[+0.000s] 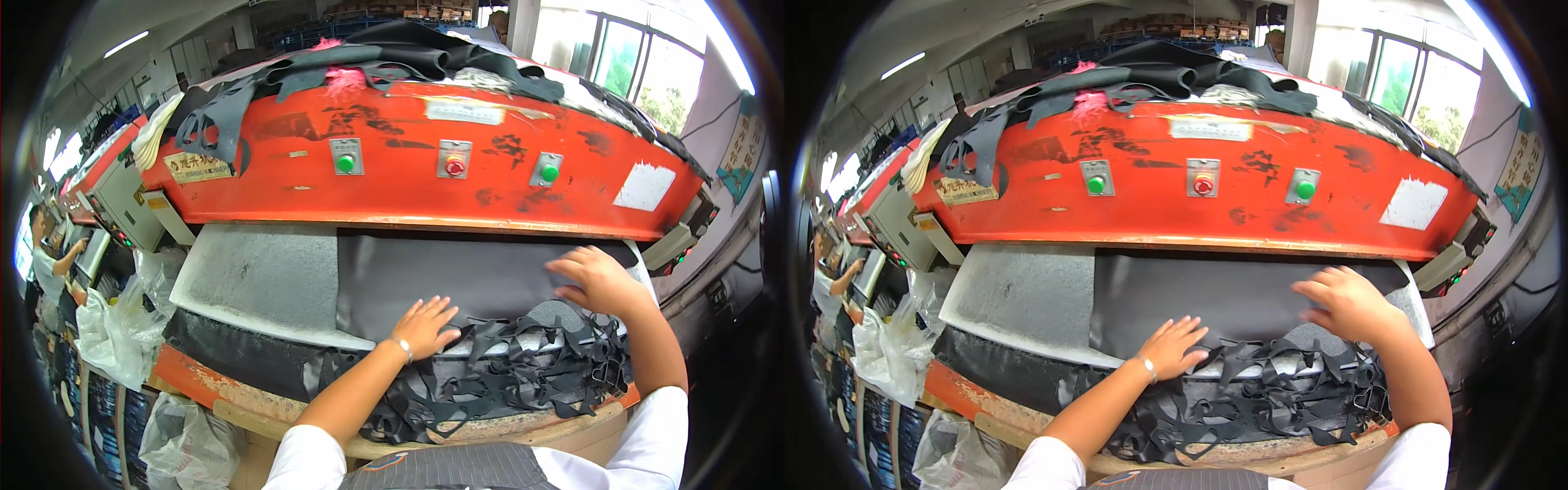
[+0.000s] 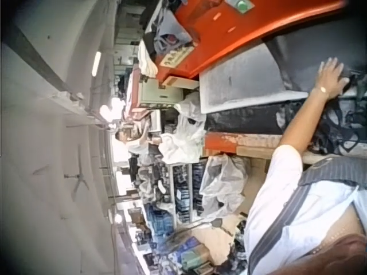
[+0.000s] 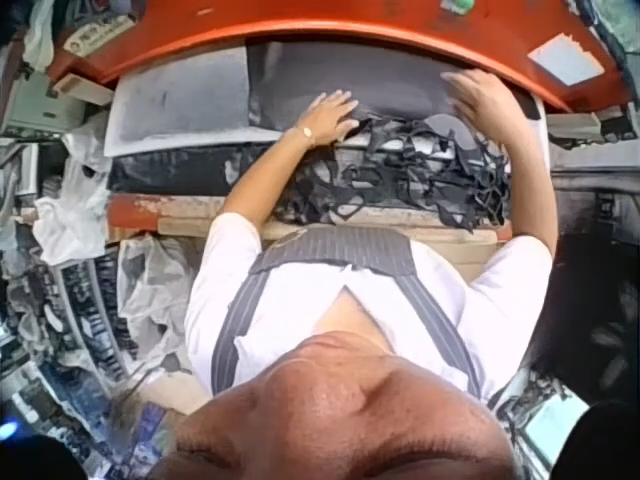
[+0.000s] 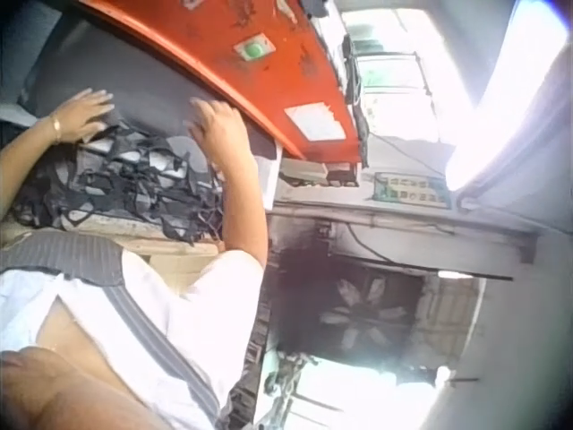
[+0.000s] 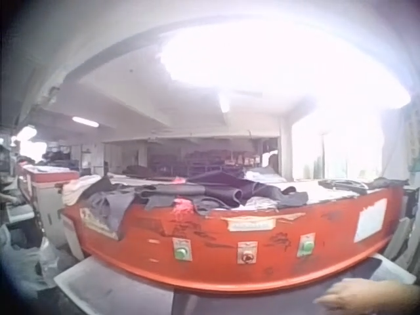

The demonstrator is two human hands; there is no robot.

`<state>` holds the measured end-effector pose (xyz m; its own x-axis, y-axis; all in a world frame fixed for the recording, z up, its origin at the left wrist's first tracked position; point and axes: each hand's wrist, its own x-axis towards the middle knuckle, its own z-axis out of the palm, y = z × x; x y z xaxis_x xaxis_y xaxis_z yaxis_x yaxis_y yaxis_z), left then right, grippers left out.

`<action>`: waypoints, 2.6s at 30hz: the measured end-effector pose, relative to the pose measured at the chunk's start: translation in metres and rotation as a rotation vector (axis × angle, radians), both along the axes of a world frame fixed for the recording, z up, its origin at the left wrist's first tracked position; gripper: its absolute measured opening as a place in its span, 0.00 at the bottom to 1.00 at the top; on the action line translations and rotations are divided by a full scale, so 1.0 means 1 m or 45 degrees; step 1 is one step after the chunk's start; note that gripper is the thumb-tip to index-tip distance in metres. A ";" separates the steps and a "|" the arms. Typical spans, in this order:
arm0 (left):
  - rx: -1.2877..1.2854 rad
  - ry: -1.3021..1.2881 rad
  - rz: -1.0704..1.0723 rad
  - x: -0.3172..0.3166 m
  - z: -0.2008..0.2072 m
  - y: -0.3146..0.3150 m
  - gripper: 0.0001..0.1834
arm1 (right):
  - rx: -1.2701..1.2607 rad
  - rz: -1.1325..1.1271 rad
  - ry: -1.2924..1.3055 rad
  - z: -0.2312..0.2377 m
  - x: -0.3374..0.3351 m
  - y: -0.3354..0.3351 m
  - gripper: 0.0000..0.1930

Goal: Cutting shoe upper components from a sheet of material using a hydraulic press and a metal die.

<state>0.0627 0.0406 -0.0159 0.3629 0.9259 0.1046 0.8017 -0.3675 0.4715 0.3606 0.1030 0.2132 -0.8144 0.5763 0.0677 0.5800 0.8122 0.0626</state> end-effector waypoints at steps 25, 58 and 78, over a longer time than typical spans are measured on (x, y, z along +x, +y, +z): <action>-0.002 0.366 0.247 -0.088 -0.010 0.031 0.35 | 0.538 -0.746 0.202 0.137 -0.079 0.158 0.16; -0.184 0.321 0.949 -0.023 -0.011 -0.133 0.38 | 0.842 -1.293 1.043 0.126 0.245 0.335 0.20; -0.014 0.445 0.246 -0.087 -0.009 0.058 0.33 | -0.546 -1.312 0.363 -0.174 0.010 -0.198 0.21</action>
<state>-0.0244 0.0989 -0.0250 0.1942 0.9810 -0.0045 0.9683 -0.1909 0.1612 0.3708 -0.0951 0.0390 0.0701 0.9795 -0.1887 0.9296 -0.1328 -0.3438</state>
